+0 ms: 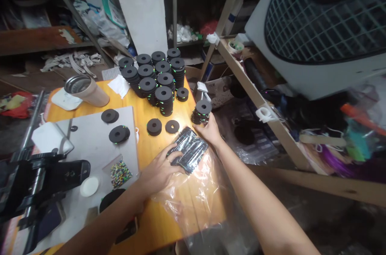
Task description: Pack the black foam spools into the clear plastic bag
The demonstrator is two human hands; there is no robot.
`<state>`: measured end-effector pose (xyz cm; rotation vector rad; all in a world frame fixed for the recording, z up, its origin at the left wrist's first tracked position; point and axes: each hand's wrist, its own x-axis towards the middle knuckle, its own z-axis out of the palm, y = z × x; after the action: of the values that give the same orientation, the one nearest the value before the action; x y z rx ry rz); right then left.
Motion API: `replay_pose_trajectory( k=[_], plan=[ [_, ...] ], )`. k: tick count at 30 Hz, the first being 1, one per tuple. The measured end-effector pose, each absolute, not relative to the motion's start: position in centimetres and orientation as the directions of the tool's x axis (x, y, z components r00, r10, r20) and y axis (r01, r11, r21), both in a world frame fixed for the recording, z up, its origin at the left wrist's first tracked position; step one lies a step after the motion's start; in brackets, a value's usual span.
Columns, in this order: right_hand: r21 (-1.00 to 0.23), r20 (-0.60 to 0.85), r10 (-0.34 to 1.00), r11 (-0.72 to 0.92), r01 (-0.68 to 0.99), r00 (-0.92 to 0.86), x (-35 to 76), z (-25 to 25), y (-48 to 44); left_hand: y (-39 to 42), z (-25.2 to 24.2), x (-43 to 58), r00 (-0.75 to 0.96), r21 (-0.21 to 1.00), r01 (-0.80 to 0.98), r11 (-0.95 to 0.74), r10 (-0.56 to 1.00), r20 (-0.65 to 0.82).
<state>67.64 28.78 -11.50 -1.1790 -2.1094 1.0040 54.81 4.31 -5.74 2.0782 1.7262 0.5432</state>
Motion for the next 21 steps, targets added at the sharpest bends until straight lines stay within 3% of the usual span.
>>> replay_pose_trajectory(
  k=[12, 17, 21],
  plan=[
    [-0.714, 0.184, 0.874, 0.434, 0.549, -0.45, 66.6, -11.0, 28.2, 4.4, -5.7, 54.9, 0.17, 0.519, 0.838, -0.166, 0.985, 0.039],
    [-0.87, 0.035, 0.903, 0.238, 0.431, -0.429, 67.4, -11.6, 29.0, 4.4, -5.9, 54.9, 0.176, 0.524, 0.835, -0.169, 0.984, 0.038],
    [-0.938, -0.032, 0.909, 0.115, 0.325, -0.415, 68.6, -9.3, 31.2, 4.3, -5.9, 54.9, 0.176, 0.533, 0.83, -0.164, 0.984, 0.03]
  ],
)
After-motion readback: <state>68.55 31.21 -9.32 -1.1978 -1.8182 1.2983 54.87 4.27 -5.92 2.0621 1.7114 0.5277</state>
